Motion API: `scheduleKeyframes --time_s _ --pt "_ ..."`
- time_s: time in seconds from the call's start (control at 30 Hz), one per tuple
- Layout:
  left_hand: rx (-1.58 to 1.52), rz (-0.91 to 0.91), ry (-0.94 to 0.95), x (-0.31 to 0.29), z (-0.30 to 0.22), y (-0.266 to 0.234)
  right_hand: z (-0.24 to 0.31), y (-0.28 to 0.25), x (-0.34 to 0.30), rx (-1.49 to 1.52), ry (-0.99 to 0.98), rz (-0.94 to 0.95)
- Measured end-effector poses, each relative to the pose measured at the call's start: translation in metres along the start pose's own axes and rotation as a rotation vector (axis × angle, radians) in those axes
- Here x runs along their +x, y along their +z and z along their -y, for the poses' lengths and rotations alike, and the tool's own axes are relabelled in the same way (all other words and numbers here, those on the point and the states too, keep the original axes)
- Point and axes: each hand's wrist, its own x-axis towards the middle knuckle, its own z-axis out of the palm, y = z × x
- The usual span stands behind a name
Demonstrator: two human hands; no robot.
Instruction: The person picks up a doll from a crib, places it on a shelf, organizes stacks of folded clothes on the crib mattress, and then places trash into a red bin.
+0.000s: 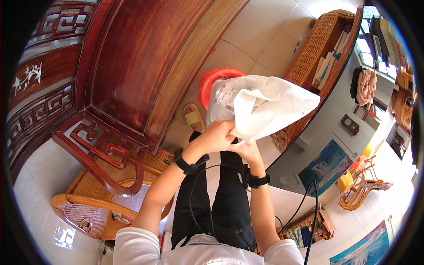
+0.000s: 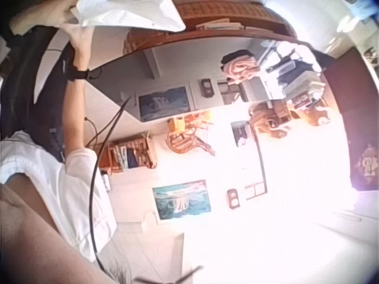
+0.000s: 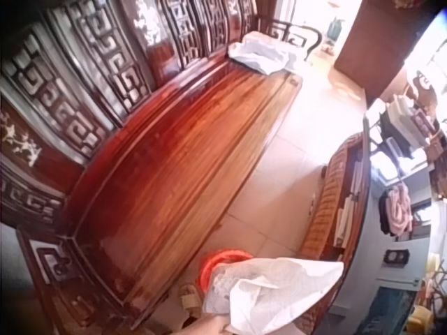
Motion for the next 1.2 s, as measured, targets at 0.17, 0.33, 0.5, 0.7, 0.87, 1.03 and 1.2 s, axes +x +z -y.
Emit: scheduleKeyframes --time_s 0.17,0.33,0.5,0.7,0.87,1.03,1.2 --pt "-0.680 0.484 -0.018 -0.005 0.025 -0.013 0.001 0.003 0.003 -0.009 -0.043 -0.363" --pt "-0.544 0.196 0.014 0.018 0.020 -0.044 0.007 -0.017 0.010 -0.005 0.050 -0.516" --pt "-0.047 -0.175 0.243 0.030 0.034 -0.088 0.031 -0.027 0.008 0.387 0.261 -0.571" --pt "-0.469 0.180 0.066 0.028 0.070 -0.084 0.037 -0.044 0.005 0.872 0.400 -0.338" --pt "-0.654 0.138 -0.216 0.008 0.059 -0.075 0.044 -0.041 0.016 0.767 0.481 -0.414" --pt "-0.481 -0.149 -0.177 -0.006 0.081 -0.073 0.064 -0.022 0.012 0.132 0.437 -0.153" --pt "-0.708 -0.118 -0.384 -0.021 0.087 -0.076 0.035 -0.024 -0.003 -0.298 0.013 0.077"
